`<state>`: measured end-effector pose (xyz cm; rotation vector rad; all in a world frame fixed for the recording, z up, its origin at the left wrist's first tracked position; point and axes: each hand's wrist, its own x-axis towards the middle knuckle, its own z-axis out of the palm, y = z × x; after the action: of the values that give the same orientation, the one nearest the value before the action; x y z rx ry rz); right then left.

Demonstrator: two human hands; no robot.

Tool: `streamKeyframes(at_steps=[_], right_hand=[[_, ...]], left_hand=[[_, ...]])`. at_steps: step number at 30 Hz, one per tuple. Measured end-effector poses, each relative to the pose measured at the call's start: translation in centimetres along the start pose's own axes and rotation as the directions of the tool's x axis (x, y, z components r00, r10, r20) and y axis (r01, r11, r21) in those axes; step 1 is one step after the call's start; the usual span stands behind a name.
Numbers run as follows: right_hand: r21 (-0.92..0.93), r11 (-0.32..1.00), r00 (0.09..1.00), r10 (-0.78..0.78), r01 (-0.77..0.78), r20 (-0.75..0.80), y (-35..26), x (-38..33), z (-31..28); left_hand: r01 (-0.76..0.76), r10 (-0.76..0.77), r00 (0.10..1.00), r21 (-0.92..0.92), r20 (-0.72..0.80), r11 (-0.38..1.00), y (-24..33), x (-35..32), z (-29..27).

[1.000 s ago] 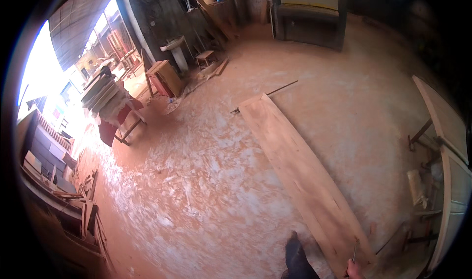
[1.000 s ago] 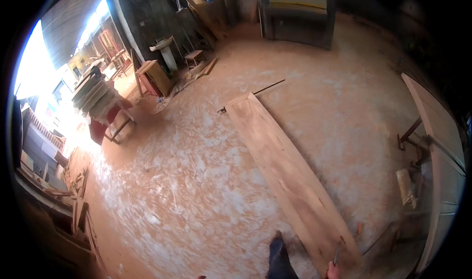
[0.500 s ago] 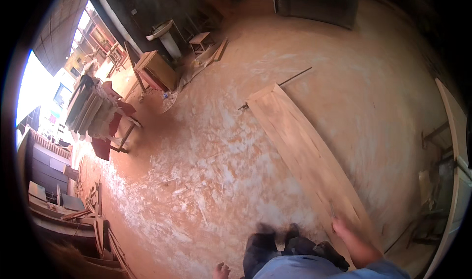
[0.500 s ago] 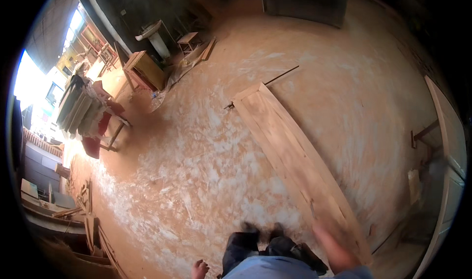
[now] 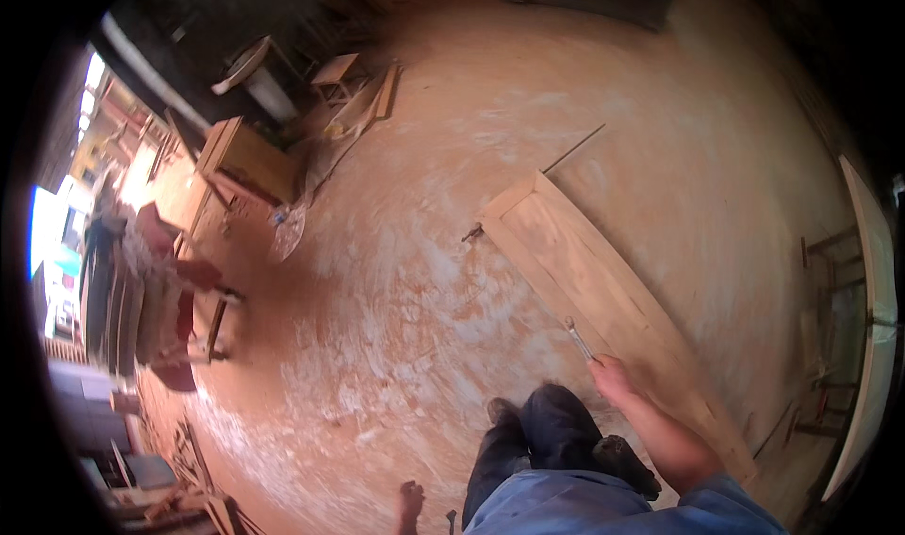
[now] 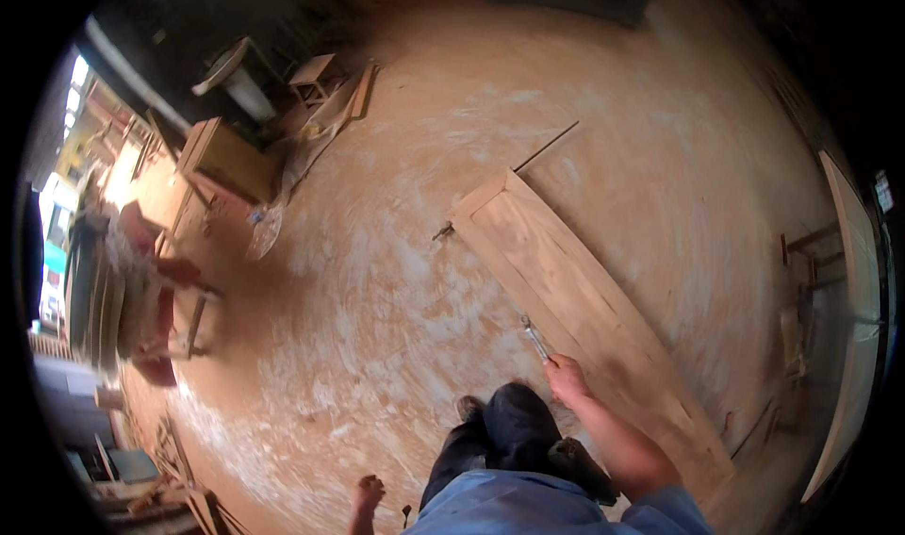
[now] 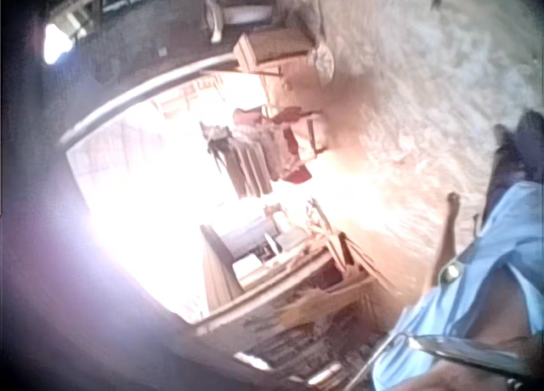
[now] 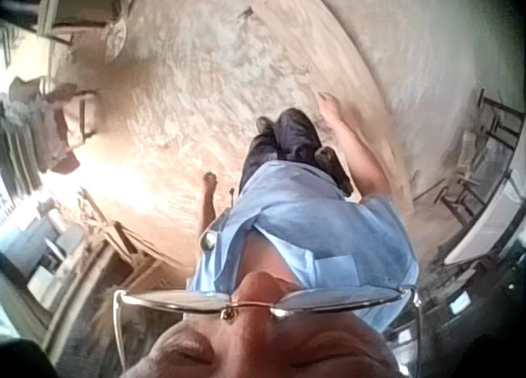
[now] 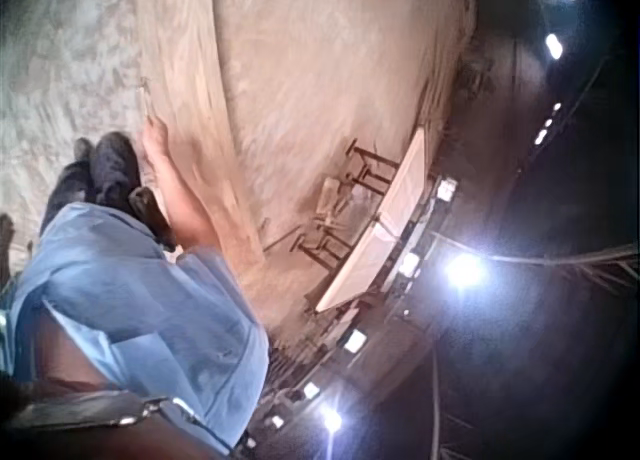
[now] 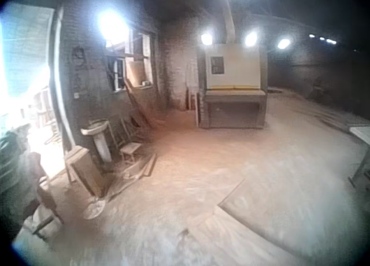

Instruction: The person retrieves a long metal bar and places it against a wall. They then walk to a workbench, pick up a wrench, and loosen clamps on a wooden door frame. After removing the clamps, they place them on the floor and reposition the metal bar across the door frame, securing it with the clamps and tightening them with the wrench.

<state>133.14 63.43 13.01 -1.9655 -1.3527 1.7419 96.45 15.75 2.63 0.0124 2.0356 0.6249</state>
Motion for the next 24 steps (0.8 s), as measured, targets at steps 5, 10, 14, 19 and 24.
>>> streamKeyframes(at_steps=[5,10,14,19,24], right_hand=[[0.020,0.993,0.989,-0.119,0.118,0.091,-8.5,12.0,5.9],[0.016,0.995,0.983,-0.104,0.103,0.150,-15.0,28.8,11.2],[-0.012,0.997,0.988,-0.079,0.082,0.135,-12.1,41.9,17.2],[-0.267,0.956,0.987,-0.084,0.118,0.135,-11.7,55.0,23.2],[-0.400,0.911,0.992,0.124,-0.101,0.031,-12.8,66.0,29.4]], left_hand=[[-0.201,0.219,0.973,0.190,-0.075,0.961,27.0,12.6,-6.3],[-0.270,0.288,0.957,0.444,0.029,0.854,42.1,25.0,-4.8],[-0.361,0.250,0.932,0.687,0.261,0.631,54.3,29.9,2.9],[-0.598,0.391,0.796,0.703,0.463,0.384,60.6,39.4,7.2],[-0.731,0.385,0.664,0.664,0.641,0.155,63.8,51.0,8.6]])
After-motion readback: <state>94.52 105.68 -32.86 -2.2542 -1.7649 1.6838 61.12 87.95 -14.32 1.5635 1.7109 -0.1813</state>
